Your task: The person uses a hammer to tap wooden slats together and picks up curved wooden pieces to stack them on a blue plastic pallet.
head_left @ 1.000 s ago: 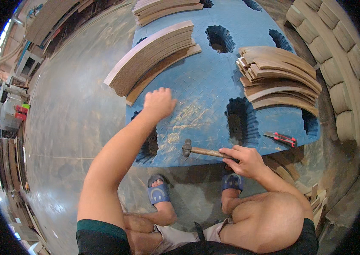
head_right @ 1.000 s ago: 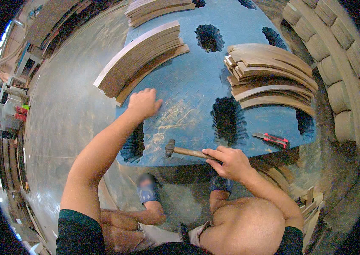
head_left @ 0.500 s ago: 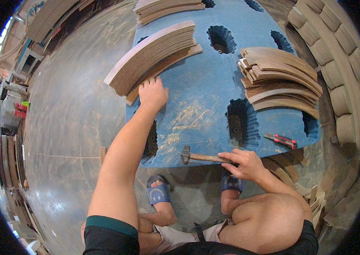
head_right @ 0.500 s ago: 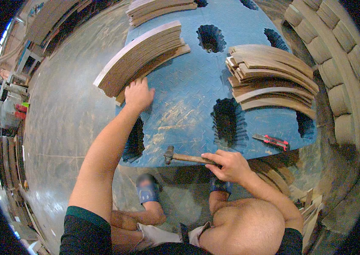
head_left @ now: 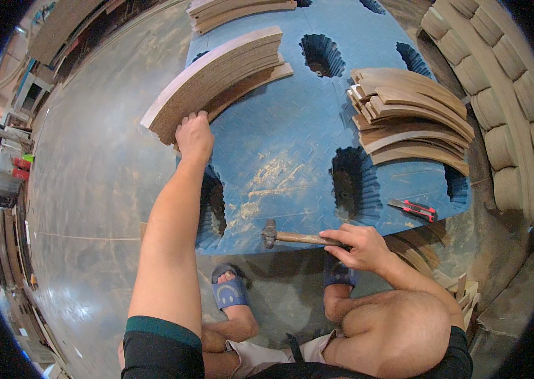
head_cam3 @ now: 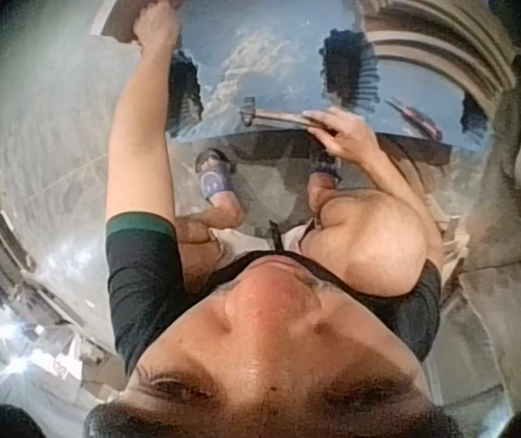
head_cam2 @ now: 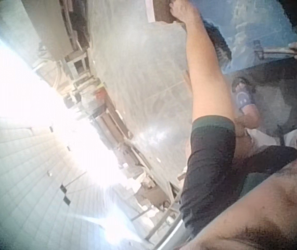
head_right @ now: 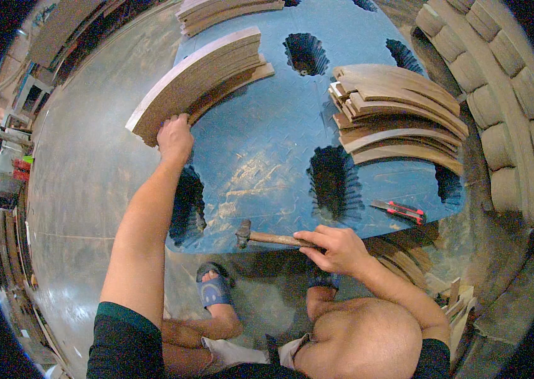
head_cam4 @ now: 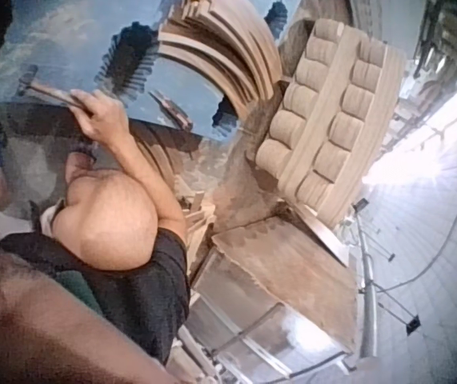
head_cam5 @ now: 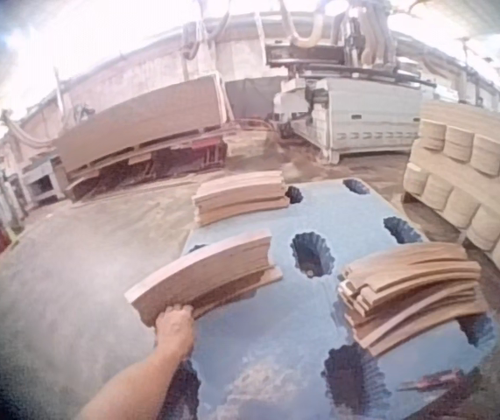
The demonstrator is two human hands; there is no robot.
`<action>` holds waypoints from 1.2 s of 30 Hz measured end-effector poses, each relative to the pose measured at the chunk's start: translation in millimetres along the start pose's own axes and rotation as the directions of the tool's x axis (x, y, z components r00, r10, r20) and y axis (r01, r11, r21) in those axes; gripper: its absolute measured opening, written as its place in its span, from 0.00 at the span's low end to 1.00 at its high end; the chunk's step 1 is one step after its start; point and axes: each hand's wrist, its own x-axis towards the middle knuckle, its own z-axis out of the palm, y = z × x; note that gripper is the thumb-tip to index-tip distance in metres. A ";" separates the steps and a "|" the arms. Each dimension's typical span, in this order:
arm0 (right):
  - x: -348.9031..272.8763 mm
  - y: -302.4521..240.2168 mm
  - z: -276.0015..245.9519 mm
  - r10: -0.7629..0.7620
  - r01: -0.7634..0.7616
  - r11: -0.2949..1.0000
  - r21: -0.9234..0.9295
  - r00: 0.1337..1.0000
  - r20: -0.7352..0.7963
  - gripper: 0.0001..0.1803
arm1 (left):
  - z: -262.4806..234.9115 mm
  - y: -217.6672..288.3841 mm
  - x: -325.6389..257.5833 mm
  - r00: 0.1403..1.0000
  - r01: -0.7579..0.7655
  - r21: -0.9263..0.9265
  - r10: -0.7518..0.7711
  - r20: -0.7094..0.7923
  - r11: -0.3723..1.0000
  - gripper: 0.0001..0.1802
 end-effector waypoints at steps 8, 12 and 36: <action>3.0 -1.5 3.4 -0.005 0.005 1.000 -0.008 1.000 -0.001 0.20 | -7.3 6.7 -2.1 0.982 -0.032 0.031 0.037 -0.183 0.999 0.10; 6.2 -5.3 5.0 -0.005 0.005 1.000 0.006 1.000 0.012 0.20 | -4.4 3.7 -6.6 0.984 -0.058 0.014 0.059 -0.167 0.998 0.09; 1.8 14.2 25.2 0.089 -0.119 0.989 -0.090 0.955 -0.282 0.18 | -97.5 288.0 -71.7 0.734 -0.660 -0.518 0.614 -0.289 0.544 0.20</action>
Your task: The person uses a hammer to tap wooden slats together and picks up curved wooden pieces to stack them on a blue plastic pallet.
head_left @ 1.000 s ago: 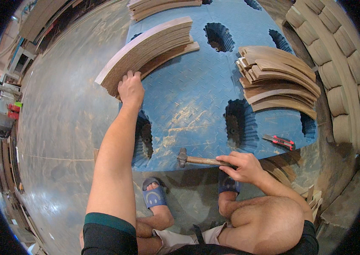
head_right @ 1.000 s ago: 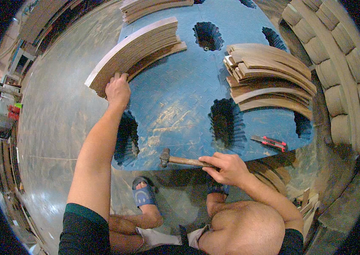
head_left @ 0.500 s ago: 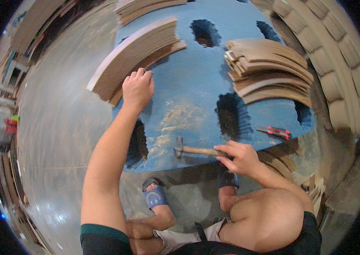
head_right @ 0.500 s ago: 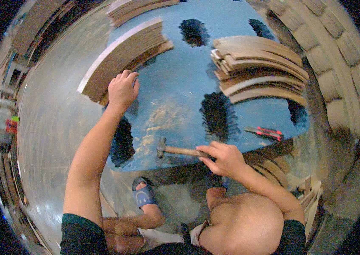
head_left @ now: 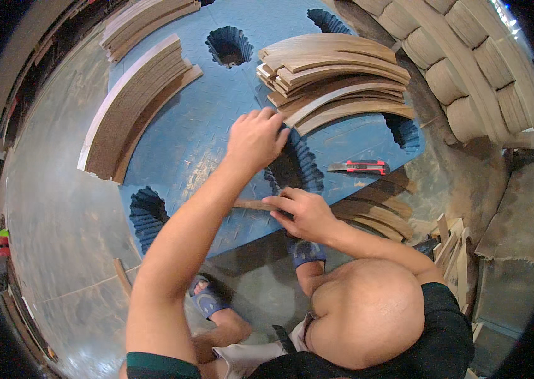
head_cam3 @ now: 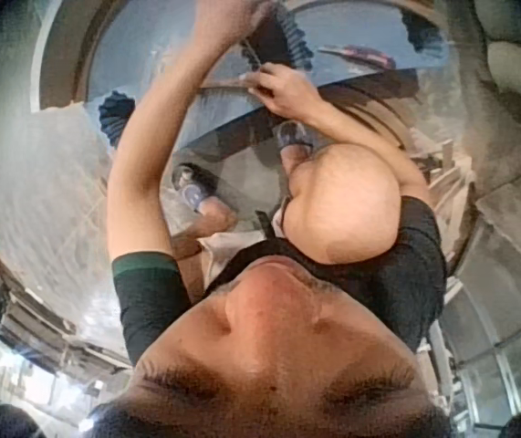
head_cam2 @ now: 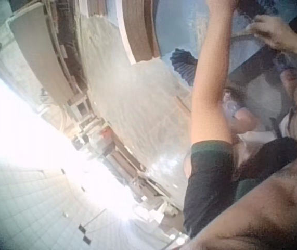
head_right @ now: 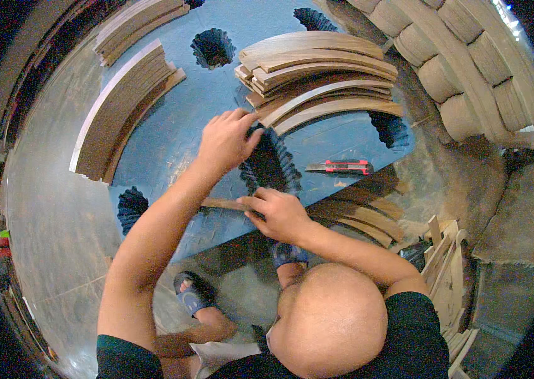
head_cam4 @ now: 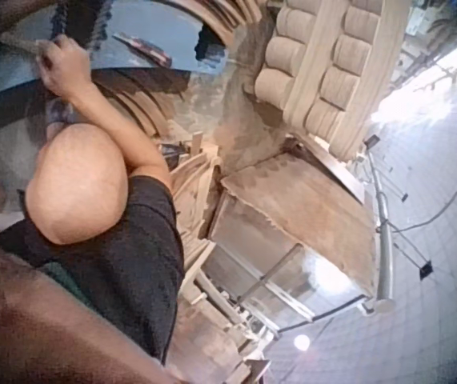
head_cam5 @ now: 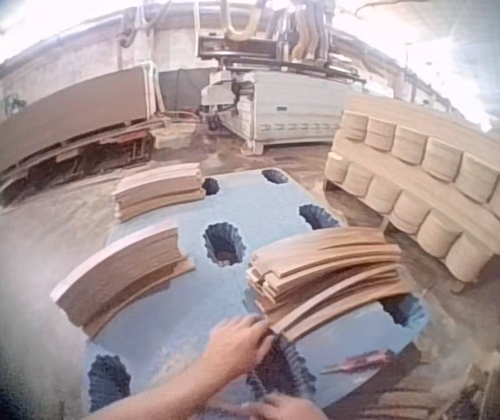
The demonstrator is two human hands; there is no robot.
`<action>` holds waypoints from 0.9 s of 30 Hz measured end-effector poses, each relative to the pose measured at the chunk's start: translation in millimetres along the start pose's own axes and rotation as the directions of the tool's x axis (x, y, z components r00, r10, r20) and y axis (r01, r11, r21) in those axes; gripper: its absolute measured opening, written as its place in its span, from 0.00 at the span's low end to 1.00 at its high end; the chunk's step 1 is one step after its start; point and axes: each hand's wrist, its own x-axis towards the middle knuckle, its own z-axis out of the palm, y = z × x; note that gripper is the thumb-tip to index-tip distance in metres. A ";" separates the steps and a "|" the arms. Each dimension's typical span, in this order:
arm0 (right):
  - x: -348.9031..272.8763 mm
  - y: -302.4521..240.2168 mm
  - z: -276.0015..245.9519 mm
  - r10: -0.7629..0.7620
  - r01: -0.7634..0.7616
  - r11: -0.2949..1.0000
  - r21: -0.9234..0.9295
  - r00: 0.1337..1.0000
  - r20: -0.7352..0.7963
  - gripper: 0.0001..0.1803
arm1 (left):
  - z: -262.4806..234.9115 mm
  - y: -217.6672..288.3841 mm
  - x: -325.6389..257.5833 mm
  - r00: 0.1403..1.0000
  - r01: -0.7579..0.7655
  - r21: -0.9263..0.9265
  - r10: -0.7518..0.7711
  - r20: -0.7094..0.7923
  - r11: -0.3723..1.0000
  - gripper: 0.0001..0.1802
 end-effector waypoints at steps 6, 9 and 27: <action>6.4 -4.0 12.3 -0.001 0.001 0.999 0.032 1.000 -0.007 0.16 | 53.7 26.7 45.8 0.998 0.050 -0.027 -0.049 0.042 0.998 0.36; 4.8 -0.9 13.5 0.011 -0.010 0.999 0.039 1.000 -0.004 0.13 | 65.2 37.0 50.2 0.996 0.084 0.038 -0.085 0.031 0.996 0.39; 7.2 5.7 11.7 -0.005 0.009 0.999 -0.034 0.994 0.110 0.15 | 75.7 53.8 52.1 0.994 0.036 -0.085 -0.027 0.106 0.996 0.34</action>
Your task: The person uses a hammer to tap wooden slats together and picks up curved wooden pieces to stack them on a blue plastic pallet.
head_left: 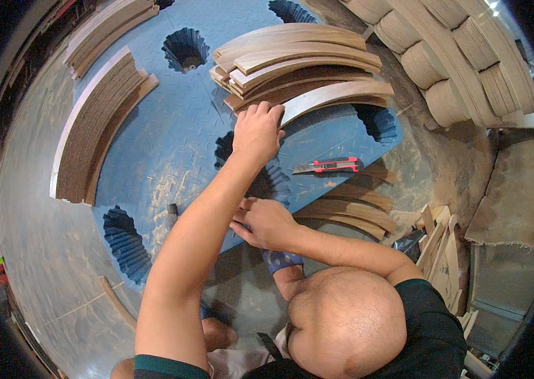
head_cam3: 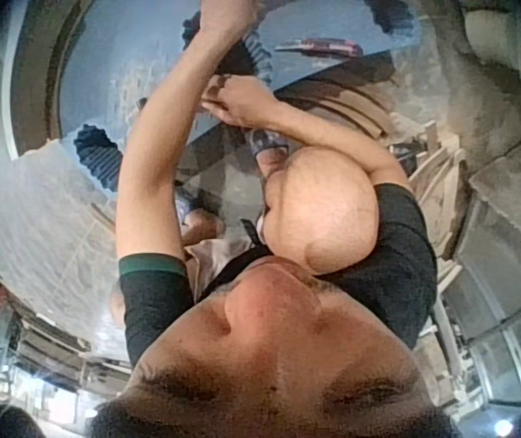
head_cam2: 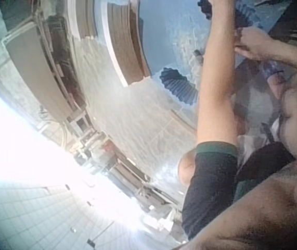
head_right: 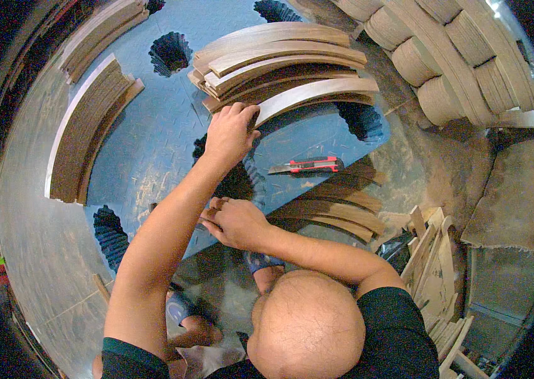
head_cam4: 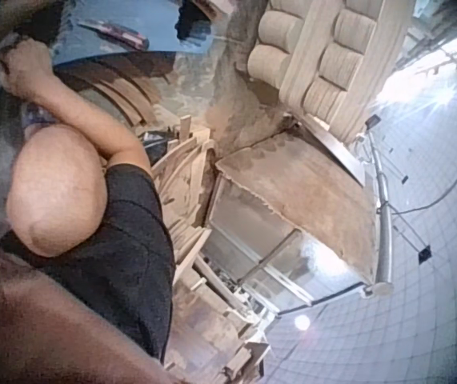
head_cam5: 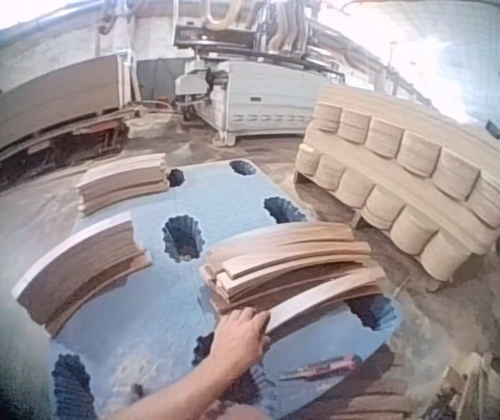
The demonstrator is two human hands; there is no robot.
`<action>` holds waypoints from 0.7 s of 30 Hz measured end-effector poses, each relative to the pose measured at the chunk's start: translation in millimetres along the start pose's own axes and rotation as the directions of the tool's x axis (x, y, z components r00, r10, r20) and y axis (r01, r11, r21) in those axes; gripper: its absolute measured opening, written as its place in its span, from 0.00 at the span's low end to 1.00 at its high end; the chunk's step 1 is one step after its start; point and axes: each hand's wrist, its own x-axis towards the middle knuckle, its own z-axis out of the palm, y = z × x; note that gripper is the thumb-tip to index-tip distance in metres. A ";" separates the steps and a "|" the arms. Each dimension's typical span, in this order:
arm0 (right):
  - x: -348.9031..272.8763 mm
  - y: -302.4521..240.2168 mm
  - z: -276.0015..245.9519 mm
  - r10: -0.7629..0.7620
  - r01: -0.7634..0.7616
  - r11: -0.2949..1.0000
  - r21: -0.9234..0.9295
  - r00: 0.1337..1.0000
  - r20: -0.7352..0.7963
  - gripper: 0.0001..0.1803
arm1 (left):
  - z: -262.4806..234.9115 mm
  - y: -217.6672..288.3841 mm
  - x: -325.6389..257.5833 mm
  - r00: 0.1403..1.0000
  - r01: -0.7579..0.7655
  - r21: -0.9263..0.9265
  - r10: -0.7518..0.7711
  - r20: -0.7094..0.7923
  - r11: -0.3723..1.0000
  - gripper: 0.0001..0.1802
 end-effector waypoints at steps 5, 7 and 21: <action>0.9 -2.3 -5.7 0.032 -0.031 0.999 -0.010 0.997 0.066 0.16 | 5.5 4.1 -0.1 0.999 0.046 0.105 -0.047 0.011 0.993 0.32; 1.2 -2.0 -4.1 0.048 -0.049 0.999 0.010 0.995 0.085 0.18 | 8.8 5.7 2.1 0.999 0.046 0.121 -0.044 -0.026 0.992 0.31; -0.2 -0.5 4.4 -0.015 0.014 0.999 -0.030 1.000 -0.028 0.16 | 9.1 14.5 12.1 0.994 0.105 0.288 -0.103 -0.021 0.952 0.27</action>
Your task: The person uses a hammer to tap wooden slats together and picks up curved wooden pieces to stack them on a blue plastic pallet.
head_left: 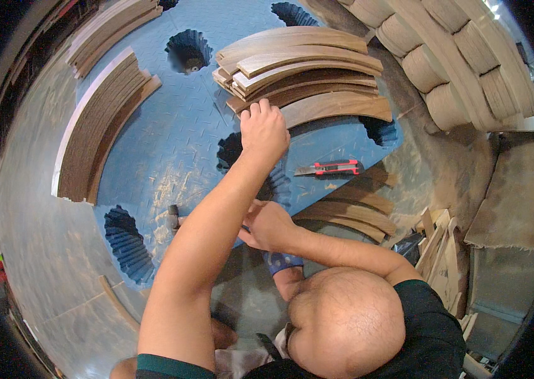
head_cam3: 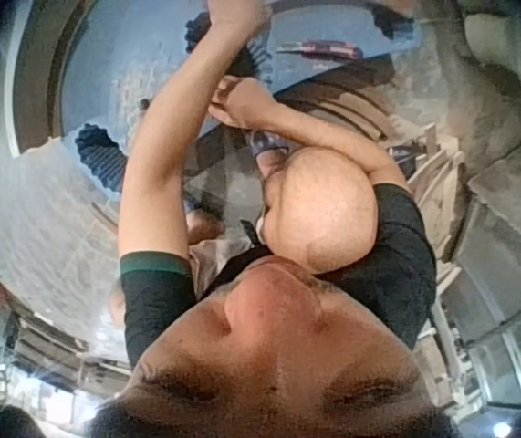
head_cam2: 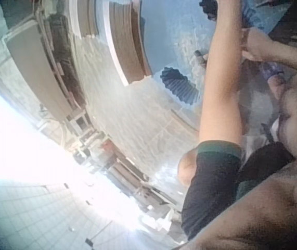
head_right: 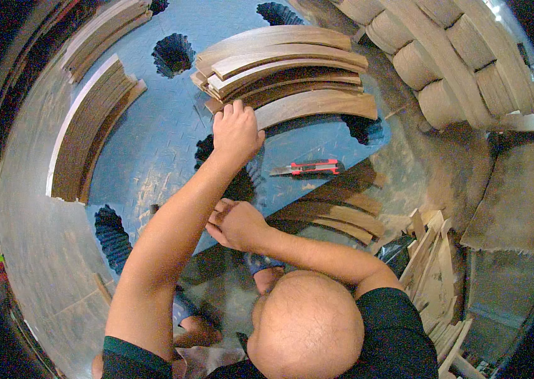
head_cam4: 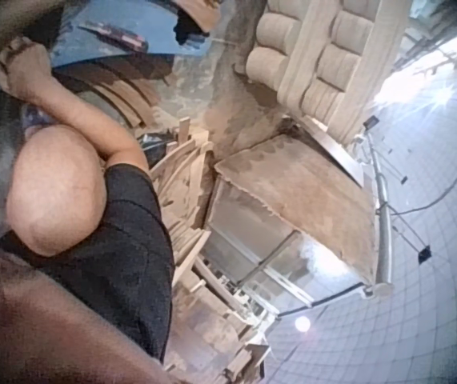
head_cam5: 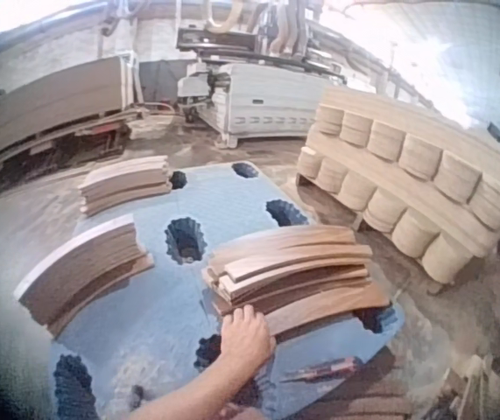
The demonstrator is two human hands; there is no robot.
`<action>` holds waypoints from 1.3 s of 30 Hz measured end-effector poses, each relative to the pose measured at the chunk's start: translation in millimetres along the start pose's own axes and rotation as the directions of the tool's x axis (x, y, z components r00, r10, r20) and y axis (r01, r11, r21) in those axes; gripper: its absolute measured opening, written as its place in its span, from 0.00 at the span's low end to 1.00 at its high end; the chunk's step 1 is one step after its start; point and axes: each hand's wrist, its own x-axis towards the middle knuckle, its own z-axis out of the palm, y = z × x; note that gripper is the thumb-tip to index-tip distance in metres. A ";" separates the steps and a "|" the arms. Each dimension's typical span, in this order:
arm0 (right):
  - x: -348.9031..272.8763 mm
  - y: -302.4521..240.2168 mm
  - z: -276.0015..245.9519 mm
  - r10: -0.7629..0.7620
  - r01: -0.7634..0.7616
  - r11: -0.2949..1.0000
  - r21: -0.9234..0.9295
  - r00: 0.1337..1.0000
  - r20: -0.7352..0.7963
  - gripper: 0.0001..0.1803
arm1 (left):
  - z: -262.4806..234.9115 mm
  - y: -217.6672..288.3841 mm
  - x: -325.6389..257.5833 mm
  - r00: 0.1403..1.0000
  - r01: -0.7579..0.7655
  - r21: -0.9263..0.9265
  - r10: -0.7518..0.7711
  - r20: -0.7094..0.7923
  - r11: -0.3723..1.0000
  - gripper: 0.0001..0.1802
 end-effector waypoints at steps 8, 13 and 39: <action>-0.9 -4.5 11.5 -0.044 0.048 0.998 0.040 0.995 -0.091 0.14 | -20.1 0.0 12.7 0.998 -0.001 -0.024 0.002 0.070 1.000 0.33; 2.1 -5.9 7.3 -0.072 0.075 0.996 0.040 0.994 -0.079 0.13 | -31.2 -3.7 1.2 0.980 0.053 -0.102 -0.032 0.196 0.993 0.36; -1.9 -3.4 10.3 -0.121 0.117 0.992 -0.046 0.987 -0.105 0.13 | -40.1 -0.7 -24.5 0.972 0.048 -0.137 -0.015 0.233 0.989 0.28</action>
